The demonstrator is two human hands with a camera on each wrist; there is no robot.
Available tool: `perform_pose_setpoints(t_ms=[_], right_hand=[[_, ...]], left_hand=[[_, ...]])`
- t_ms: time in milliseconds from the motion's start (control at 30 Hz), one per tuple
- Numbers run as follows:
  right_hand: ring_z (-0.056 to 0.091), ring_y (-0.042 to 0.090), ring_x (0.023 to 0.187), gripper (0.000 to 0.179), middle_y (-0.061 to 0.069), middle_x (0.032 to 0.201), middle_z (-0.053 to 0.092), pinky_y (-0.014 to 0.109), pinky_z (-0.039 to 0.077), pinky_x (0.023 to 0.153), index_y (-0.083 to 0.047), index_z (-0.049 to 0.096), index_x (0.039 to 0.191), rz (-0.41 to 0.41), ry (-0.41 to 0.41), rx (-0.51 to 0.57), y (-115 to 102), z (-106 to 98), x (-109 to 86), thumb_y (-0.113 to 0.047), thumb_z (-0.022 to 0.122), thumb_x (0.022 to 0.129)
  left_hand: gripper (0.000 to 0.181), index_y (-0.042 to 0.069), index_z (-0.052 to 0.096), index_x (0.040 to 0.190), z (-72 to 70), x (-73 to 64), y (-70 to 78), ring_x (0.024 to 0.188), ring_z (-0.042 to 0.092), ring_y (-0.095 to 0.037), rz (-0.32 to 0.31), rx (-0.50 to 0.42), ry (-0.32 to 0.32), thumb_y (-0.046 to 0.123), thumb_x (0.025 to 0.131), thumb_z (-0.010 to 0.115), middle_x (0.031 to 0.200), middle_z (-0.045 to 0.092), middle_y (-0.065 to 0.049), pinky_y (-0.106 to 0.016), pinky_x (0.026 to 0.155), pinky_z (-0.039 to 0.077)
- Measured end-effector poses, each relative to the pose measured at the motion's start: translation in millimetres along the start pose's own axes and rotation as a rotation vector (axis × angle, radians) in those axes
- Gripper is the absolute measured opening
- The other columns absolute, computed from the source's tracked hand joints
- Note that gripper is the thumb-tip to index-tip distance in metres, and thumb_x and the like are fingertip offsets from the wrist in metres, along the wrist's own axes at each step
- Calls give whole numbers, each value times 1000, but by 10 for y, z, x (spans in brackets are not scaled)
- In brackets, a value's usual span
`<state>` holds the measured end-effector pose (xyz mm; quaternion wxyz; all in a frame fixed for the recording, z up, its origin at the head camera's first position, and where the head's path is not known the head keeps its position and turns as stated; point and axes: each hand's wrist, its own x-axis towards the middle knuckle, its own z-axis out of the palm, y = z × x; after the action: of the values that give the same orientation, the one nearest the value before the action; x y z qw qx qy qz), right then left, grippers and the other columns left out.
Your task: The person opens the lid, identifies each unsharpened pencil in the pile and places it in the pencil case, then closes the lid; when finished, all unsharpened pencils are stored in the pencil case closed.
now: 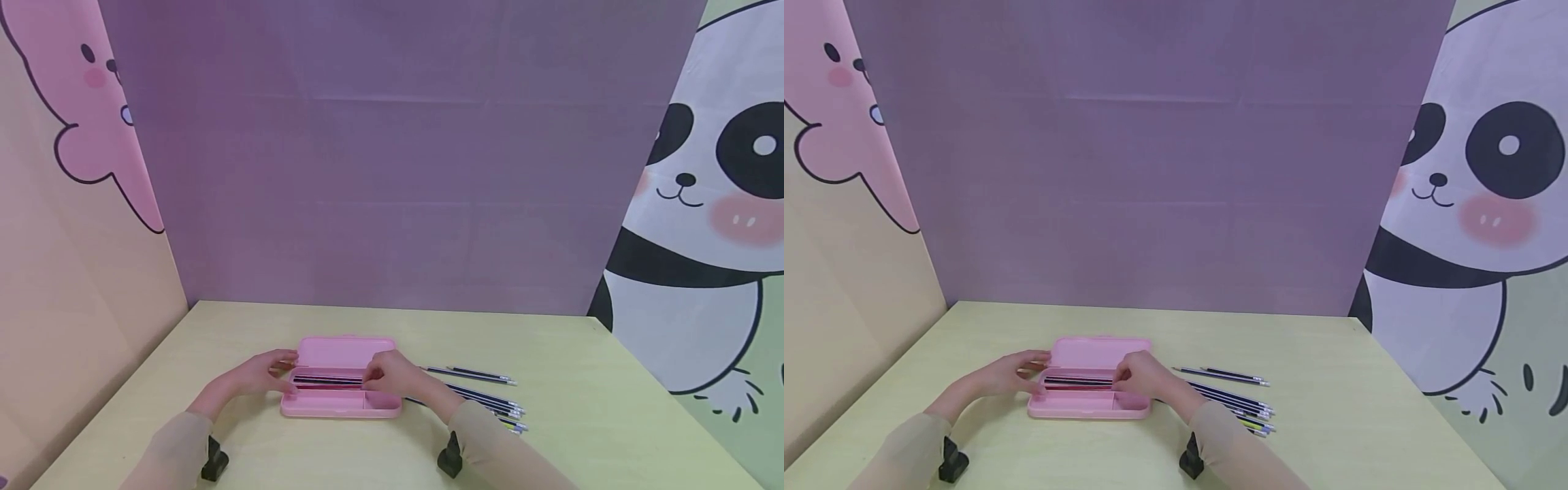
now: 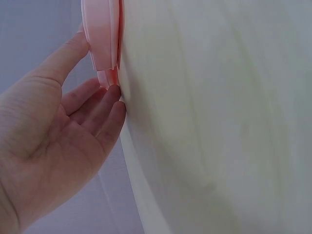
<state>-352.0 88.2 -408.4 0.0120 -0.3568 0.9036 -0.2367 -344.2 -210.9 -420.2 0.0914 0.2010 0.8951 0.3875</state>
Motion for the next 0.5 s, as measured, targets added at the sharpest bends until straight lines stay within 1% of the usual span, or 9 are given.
perform_pose_setpoints(t_ms=[67,267,500], right_hand=[[47,2,67,6,-5,70,59,14,45,61,-8,72,78,6,-2,-10,-7,-2,1,-10,70,83],[50,3,64,7,-3,69,64,15,47,60,-8,70,75,41,-3,14,-32,-18,-2,-9,71,81],[47,6,65,10,-8,66,57,17,43,59,-13,68,73,125,9,-51,-29,-19,25,-16,73,81]], left_hand=[[74,-1,41,138,-3,4,-10,124,46,-41,2,3,-2,23,78,77,137,47,-21,-52,104,40],[72,-1,42,137,-13,24,-49,123,47,-39,11,27,-6,23,78,76,137,47,-21,-51,104,40],[73,-1,42,137,-23,27,-58,123,47,-39,13,25,-8,24,78,76,137,47,-21,-51,104,40]])
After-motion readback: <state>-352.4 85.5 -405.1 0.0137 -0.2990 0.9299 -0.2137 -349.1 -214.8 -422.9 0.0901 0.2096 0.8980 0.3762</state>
